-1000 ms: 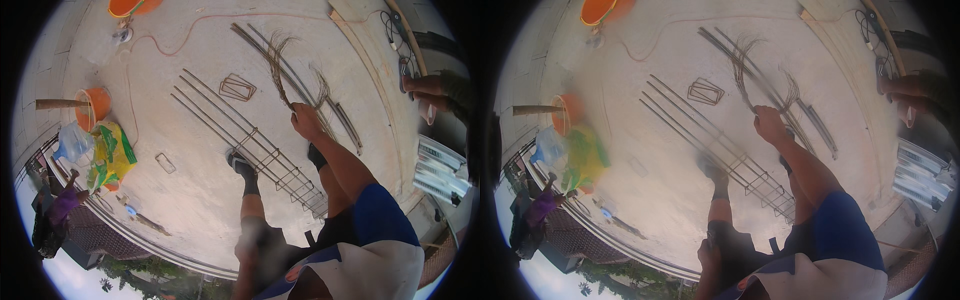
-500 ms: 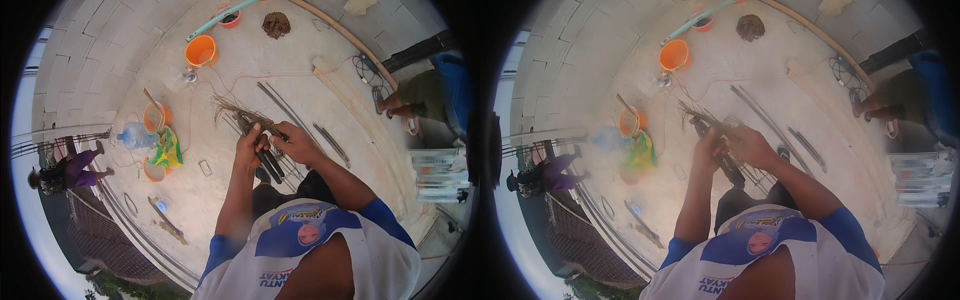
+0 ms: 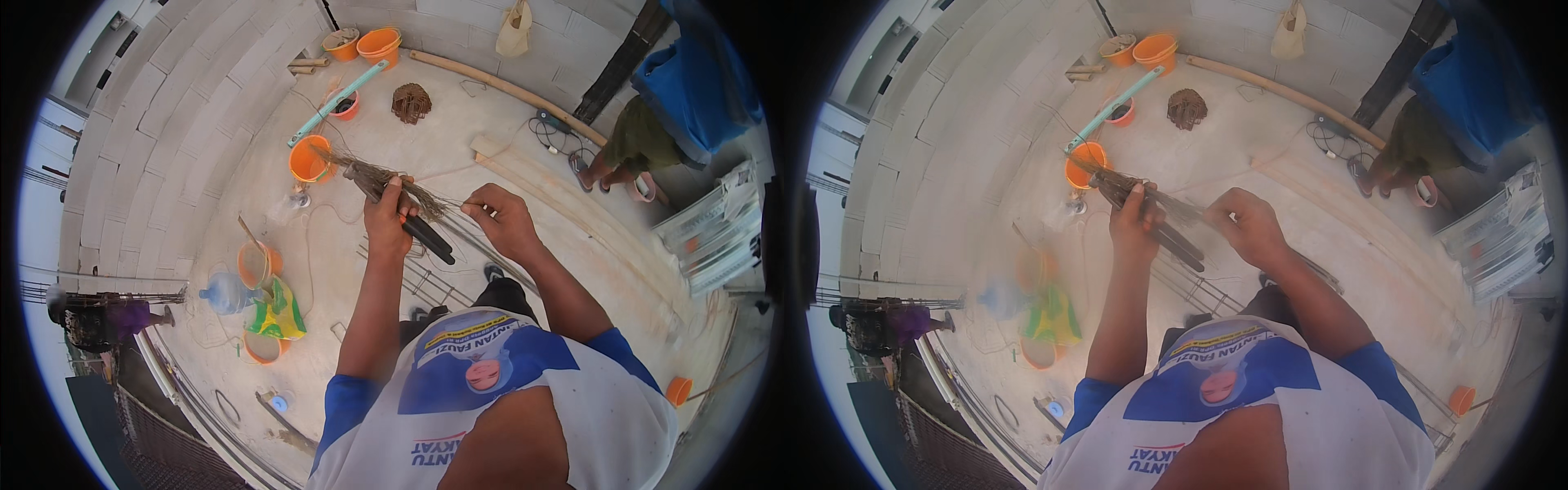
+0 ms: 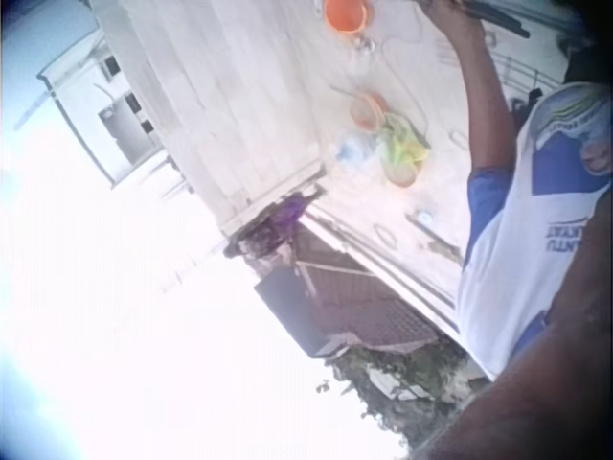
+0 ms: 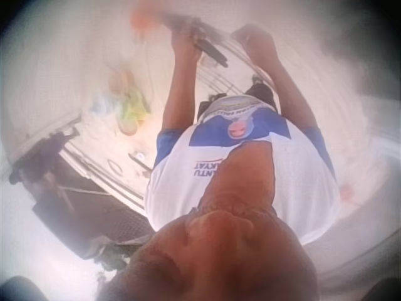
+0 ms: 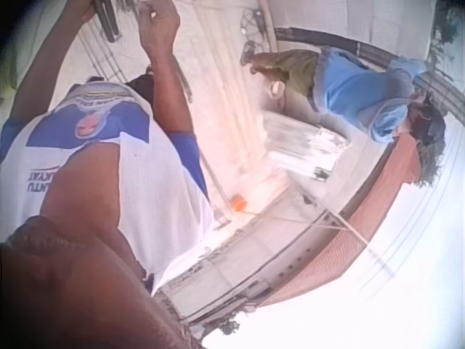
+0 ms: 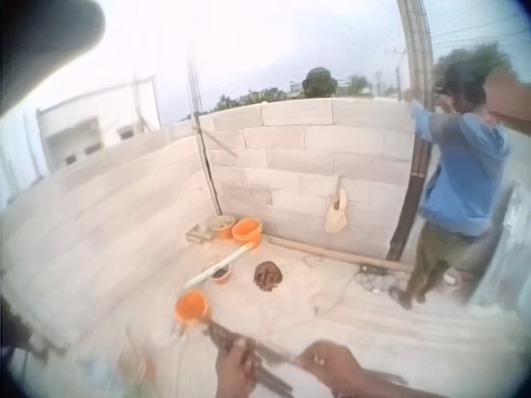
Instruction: The person uses pliers to cut and bend wire, then twists wire around rebar intersections to secure a rebar cage. The person walks around the rooftop workspace, handling rebar and wire, and positions the rebar cage against a wall.
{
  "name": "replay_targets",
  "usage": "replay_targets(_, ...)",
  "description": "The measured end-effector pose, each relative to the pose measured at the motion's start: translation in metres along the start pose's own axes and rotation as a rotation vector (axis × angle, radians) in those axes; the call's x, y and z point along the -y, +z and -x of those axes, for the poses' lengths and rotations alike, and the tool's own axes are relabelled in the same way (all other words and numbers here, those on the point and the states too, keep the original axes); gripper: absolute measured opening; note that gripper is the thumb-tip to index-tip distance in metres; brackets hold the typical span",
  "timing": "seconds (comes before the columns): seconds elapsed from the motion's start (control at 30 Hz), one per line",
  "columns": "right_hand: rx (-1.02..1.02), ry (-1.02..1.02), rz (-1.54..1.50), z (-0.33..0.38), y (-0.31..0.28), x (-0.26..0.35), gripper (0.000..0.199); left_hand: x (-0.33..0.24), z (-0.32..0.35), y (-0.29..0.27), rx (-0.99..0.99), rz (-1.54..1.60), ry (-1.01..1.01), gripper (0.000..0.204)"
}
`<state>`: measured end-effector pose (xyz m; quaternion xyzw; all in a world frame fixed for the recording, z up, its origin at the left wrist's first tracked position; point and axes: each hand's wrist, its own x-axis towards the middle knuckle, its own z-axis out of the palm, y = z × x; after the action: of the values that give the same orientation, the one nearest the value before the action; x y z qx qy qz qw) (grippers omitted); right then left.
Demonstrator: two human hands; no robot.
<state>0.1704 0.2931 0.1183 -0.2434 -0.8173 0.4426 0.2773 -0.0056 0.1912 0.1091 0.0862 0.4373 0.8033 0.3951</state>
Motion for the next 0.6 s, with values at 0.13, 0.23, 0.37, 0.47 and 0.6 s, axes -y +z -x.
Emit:
replay_targets(0.13,0.022,0.198,-0.185,0.001,-0.023,0.014,0.014,0.004,0.002,0.006,0.013,-0.048,-0.05,0.016)
replay_targets(0.23,0.157,0.299,-0.142,-0.002,-0.035,0.027,0.014,0.003,0.008,0.016,0.009,-0.062,-0.048,0.013)
replay_targets(0.37,0.291,0.222,0.043,0.012,-0.033,0.023,0.015,0.002,0.008,0.012,0.033,-0.015,-0.053,0.016)
replay_targets(0.47,0.202,0.133,-0.013,0.026,-0.024,0.014,0.017,0.001,0.006,0.012,0.009,-0.001,-0.06,0.019)
replay_targets(0.6,0.236,0.107,0.154,0.029,-0.029,0.017,0.023,0.009,-0.001,0.002,-0.029,-0.009,-0.108,0.017)
